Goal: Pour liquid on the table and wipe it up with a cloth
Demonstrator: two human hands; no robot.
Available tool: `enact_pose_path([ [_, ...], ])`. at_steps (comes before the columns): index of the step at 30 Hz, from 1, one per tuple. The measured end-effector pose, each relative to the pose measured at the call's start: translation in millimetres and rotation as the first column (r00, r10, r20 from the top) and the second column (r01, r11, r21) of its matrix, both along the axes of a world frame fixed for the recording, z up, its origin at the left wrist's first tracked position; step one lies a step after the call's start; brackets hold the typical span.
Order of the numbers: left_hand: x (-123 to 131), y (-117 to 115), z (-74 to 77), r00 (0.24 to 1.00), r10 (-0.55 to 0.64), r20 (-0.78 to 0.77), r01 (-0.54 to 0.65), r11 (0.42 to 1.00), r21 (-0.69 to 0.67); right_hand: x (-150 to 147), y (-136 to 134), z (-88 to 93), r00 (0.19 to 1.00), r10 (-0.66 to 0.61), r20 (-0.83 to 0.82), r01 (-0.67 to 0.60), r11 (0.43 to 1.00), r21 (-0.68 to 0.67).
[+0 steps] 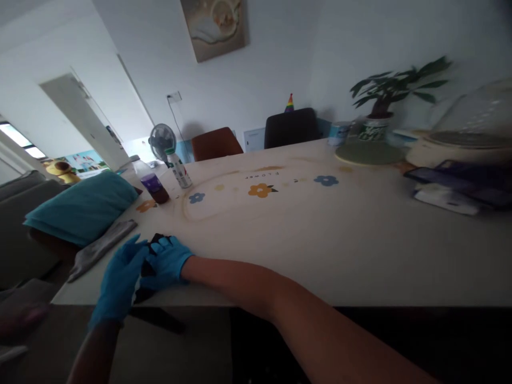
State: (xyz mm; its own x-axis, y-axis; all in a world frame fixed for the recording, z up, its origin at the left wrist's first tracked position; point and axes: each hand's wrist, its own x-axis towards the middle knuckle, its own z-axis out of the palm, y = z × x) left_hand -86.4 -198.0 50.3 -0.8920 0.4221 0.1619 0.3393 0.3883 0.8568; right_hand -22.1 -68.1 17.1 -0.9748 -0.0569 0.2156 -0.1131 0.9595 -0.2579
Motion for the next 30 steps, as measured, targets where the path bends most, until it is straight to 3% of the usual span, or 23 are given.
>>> enact_pose_path([
  [4,40.1,3.7,-14.8,0.995,-0.098,0.035,0.099,0.995,-0.031,45.2,27.9,-0.4,0.997,0.031,-0.066,-0.031,1.0,-0.002],
  [8,75.1,20.5,-14.8,0.987,-0.152,0.044,0.154,0.986,-0.06,102.9,67.3,1.4,1.0,-0.013,-0.009,0.013,0.999,0.032],
  [16,150.3,74.1,-8.9,0.933,-0.358,0.03,0.359,0.932,-0.037,260.5,145.2,7.4,0.956,-0.276,0.101,0.277,0.961,0.004],
  [20,163.7,85.1,-15.7,0.922,-0.387,0.03,0.387,0.922,-0.015,349.6,175.2,6.5,0.882,-0.449,0.141,0.45,0.893,0.026],
  [25,166.9,81.0,-18.0,0.945,-0.327,0.019,0.326,0.944,0.059,451.3,210.9,-4.1,0.764,-0.634,0.121,0.628,0.773,0.084],
  [30,162.6,74.8,-9.2,0.972,-0.22,0.082,0.208,0.97,0.126,503.4,237.8,-17.4,0.611,-0.784,0.105,0.773,0.62,0.13],
])
